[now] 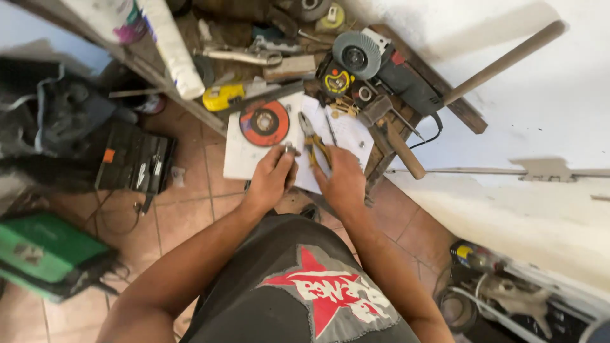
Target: Assembling and adjusting small metal components using pliers and a hammer on a workshop workbench.
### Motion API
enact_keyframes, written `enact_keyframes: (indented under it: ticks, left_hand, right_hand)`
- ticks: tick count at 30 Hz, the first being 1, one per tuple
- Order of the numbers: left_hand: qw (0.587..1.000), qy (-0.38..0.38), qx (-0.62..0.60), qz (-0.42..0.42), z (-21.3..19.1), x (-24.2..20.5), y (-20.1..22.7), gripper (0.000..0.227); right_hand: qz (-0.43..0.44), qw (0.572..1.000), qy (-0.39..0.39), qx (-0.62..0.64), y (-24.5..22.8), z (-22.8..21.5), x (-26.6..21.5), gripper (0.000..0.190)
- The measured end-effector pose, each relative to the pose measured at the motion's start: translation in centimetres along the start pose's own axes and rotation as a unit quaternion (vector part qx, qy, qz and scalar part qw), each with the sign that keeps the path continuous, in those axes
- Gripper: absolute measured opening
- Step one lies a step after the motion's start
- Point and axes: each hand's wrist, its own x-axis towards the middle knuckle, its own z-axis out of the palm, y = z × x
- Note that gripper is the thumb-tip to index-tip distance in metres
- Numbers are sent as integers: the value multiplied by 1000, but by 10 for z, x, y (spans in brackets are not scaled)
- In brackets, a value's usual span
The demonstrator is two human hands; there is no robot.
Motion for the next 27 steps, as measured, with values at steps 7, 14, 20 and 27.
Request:
enact_keyframes:
  ticks: [7, 14, 20, 27]
  left_hand:
    - [979, -177, 91, -35, -45, 48, 47, 23]
    - [928, -296, 226, 9, -60, 75, 77, 23]
    - [872, -323, 359, 78, -36, 70, 104, 29]
    - [830, -360, 396, 157, 0, 50, 108, 28]
  right_hand:
    - [141, 959, -221, -110, -28, 18, 44, 84]
    - [220, 846, -100, 476, -73, -69, 66, 55]
    - [285, 869, -142, 378, -33, -34, 12, 43]
    - [58, 971, -116, 200, -36, -68, 13, 92]
